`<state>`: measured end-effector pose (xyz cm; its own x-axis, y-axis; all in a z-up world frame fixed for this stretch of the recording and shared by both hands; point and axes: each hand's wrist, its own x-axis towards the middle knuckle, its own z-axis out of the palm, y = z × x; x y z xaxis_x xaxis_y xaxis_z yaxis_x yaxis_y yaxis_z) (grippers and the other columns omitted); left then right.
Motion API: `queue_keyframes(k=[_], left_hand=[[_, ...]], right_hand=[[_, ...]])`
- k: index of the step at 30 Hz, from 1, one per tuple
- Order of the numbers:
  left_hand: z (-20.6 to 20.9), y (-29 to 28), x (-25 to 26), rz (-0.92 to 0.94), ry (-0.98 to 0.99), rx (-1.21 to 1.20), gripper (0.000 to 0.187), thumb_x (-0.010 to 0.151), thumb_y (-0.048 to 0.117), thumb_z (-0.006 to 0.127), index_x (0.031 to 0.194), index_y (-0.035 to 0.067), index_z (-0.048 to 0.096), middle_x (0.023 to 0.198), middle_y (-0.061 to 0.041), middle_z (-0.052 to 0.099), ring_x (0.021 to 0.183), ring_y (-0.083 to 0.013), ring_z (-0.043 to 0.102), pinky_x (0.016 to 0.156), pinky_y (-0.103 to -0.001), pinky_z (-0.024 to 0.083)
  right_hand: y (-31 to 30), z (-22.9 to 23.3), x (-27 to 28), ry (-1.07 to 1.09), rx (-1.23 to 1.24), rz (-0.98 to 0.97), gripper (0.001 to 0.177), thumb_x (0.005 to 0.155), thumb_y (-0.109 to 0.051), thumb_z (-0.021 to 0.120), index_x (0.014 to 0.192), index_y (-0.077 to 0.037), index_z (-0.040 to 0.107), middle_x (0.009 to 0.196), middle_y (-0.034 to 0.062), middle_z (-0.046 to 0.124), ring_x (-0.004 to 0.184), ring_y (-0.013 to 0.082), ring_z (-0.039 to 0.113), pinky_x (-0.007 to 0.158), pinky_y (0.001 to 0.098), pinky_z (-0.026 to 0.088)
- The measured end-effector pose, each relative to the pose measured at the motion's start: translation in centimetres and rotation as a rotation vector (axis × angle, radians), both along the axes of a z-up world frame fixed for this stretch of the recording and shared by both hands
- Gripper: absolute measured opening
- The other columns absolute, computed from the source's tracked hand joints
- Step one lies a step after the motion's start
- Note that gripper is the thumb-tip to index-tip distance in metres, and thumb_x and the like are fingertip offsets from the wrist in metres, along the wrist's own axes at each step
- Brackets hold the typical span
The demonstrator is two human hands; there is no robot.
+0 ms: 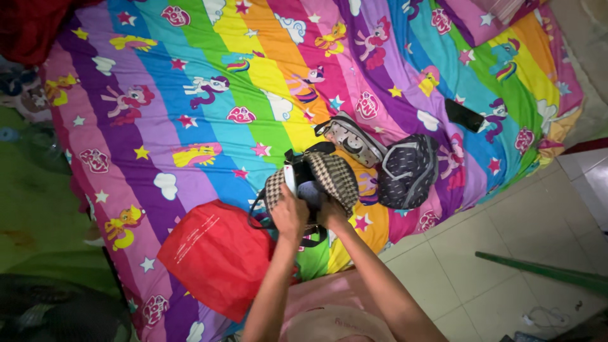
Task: The person folds a black garment on a bed and places it into a small patterned backpack, then gathers a notebook, papers, and a pouch from a dresser and places them into the backpack, arranging the packed items on the bed.
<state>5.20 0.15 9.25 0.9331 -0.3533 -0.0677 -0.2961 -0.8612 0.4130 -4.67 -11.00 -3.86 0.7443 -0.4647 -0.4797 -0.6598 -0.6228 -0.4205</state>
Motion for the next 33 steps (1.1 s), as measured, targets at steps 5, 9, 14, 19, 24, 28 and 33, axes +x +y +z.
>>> queue_keyframes(k=[5, 9, 14, 19, 24, 28, 33], left_hand=[[0.3, -1.4, -0.8, -0.002, -0.093, -0.075, 0.037, 0.080, 0.011, 0.060, 0.115, 0.000, 0.052, 0.078, -0.025, 0.070, 0.063, -0.0414, 0.070, 0.058, -0.050, 0.058], [1.0, -0.7, -0.7, 0.071, 0.027, -0.130, 0.040, 0.080, 0.014, 0.061, 0.116, 0.000, 0.051, 0.081, -0.028, 0.069, 0.064, -0.0470, 0.068, 0.061, -0.056, 0.055], [2.8, 0.3, -0.4, 0.070, 0.126, -0.143, 0.042, 0.082, 0.020, 0.064, 0.116, -0.001, 0.049, 0.082, -0.029, 0.069, 0.066, -0.0484, 0.068, 0.063, -0.057, 0.054], [3.9, 0.8, 0.0, 0.058, 0.177, -0.147, 0.045, 0.083, 0.021, 0.065, 0.120, 0.002, 0.048, 0.081, -0.029, 0.070, 0.071, -0.0481, 0.069, 0.067, -0.057, 0.055], [3.8, -0.1, -0.2, 0.086, 0.218, -0.157, 0.040, 0.084, 0.022, 0.065, 0.117, 0.005, 0.050, 0.086, -0.028, 0.071, 0.074, -0.0491, 0.069, 0.072, -0.059, 0.054], [3.8, -0.6, -0.7, 0.098, 0.194, -0.154, 0.040, 0.083, 0.021, 0.064, 0.117, 0.006, 0.050, 0.089, -0.029, 0.070, 0.074, -0.0493, 0.068, 0.072, -0.059, 0.054], [4.3, -0.6, -1.3, 0.105, 0.207, -0.133, 0.039, 0.083, 0.021, 0.065, 0.116, 0.006, 0.050, 0.088, -0.028, 0.070, 0.075, -0.0491, 0.069, 0.073, -0.058, 0.054]], right_hand=[[0.4, -0.8, 2.2, -0.147, -0.451, 0.379, 0.066, 0.090, -0.021, 0.056, 0.151, -0.001, 0.042, 0.157, 0.0252, 0.037, 0.138, 0.0429, 0.040, 0.115, 0.0496, 0.031], [-1.7, -1.1, 4.7, -0.548, -0.710, 0.752, 0.061, 0.086, -0.023, 0.056, 0.143, -0.002, 0.051, 0.153, 0.0192, 0.044, 0.143, 0.0402, 0.036, 0.119, 0.0513, 0.025], [-2.8, -1.5, 7.2, -0.290, -0.606, 0.883, 0.053, 0.089, -0.026, 0.053, 0.133, 0.003, 0.061, 0.143, 0.0190, 0.054, 0.141, 0.0384, 0.040, 0.122, 0.0528, 0.022], [-3.2, -1.7, 9.3, 0.284, -0.500, 0.826, 0.032, 0.112, -0.011, 0.045, 0.124, -0.001, 0.072, 0.123, 0.0155, 0.070, 0.115, 0.0367, 0.066, 0.101, 0.0533, 0.051], [-3.9, -1.7, 7.8, -0.119, -0.748, 1.011, 0.037, 0.106, -0.023, 0.047, 0.132, -0.004, 0.064, 0.133, 0.0170, 0.061, 0.123, 0.0367, 0.056, 0.100, 0.0546, 0.041], [-2.9, -1.9, 7.1, -0.056, -0.757, 1.130, 0.044, 0.104, -0.031, 0.045, 0.138, -0.005, 0.058, 0.139, 0.0165, 0.055, 0.129, 0.0357, 0.049, 0.104, 0.0546, 0.036], [-1.0, -2.3, 7.5, 0.272, -0.868, 1.257, 0.055, 0.102, -0.041, 0.043, 0.144, -0.007, 0.051, 0.148, 0.0158, 0.048, 0.137, 0.0344, 0.041, 0.109, 0.0547, 0.028]])
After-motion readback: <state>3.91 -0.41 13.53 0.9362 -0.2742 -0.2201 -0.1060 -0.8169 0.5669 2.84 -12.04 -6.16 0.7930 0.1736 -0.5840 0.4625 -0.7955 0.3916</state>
